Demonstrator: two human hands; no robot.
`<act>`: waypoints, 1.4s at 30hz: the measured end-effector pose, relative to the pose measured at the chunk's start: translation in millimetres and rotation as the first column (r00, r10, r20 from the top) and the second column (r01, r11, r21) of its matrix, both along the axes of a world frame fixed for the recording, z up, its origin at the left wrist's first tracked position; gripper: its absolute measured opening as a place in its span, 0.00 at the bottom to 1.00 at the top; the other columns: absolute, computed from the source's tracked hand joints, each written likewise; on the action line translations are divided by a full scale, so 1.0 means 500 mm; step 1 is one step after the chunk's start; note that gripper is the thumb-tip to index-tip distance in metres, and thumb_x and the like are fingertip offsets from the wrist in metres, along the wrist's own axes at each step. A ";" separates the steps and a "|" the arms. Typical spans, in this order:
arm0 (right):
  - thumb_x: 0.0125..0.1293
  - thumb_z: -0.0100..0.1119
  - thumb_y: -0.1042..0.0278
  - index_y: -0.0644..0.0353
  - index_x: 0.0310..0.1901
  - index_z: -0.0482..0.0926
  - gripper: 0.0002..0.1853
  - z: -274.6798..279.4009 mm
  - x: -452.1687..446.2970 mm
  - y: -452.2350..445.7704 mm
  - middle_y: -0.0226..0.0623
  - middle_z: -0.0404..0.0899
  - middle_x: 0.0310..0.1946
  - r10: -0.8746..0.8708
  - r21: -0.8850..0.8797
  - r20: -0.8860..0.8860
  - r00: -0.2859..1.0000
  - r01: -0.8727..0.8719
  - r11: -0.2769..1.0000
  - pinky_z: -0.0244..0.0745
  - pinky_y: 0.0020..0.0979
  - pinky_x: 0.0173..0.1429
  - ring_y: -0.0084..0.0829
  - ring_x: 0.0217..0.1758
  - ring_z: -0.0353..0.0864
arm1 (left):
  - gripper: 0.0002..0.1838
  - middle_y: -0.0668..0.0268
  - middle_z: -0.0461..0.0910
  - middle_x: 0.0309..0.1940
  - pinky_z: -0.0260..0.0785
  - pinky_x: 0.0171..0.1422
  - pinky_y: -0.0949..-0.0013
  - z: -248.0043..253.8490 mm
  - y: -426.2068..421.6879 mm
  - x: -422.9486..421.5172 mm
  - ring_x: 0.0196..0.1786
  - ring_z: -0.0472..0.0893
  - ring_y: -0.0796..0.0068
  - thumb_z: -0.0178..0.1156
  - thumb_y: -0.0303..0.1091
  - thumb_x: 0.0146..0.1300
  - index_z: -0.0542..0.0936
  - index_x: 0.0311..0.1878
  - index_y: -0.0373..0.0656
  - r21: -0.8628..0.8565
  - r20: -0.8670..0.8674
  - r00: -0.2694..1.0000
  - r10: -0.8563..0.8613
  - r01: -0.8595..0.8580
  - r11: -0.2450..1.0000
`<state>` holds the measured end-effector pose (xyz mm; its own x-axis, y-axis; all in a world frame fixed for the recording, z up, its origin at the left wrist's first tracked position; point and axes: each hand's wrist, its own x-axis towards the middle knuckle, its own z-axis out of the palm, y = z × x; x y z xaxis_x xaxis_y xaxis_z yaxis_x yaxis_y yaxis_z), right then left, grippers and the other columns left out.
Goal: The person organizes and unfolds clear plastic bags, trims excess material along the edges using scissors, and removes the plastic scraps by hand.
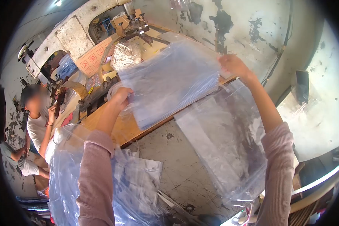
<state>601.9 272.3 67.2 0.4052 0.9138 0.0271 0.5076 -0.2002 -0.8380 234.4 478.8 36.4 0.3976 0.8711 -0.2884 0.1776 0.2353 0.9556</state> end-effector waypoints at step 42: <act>0.58 0.61 0.52 0.61 0.52 0.73 0.25 -0.031 -0.476 -0.730 0.53 0.48 0.69 -0.121 0.162 0.400 0.908 0.060 0.985 0.59 0.44 0.66 0.56 0.69 0.54 | 0.23 0.58 0.60 0.66 0.37 0.72 0.37 0.039 -0.322 0.017 0.69 0.60 0.66 0.52 0.43 0.61 0.66 0.60 0.57 0.229 -0.720 0.543 0.432 0.773 -0.591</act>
<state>364.1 -92.7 51.7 0.4113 0.8477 0.3350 0.7959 -0.1548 -0.5853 242.9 317.6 55.9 0.9839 -0.1466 0.1022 -0.0336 -0.7132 -0.7002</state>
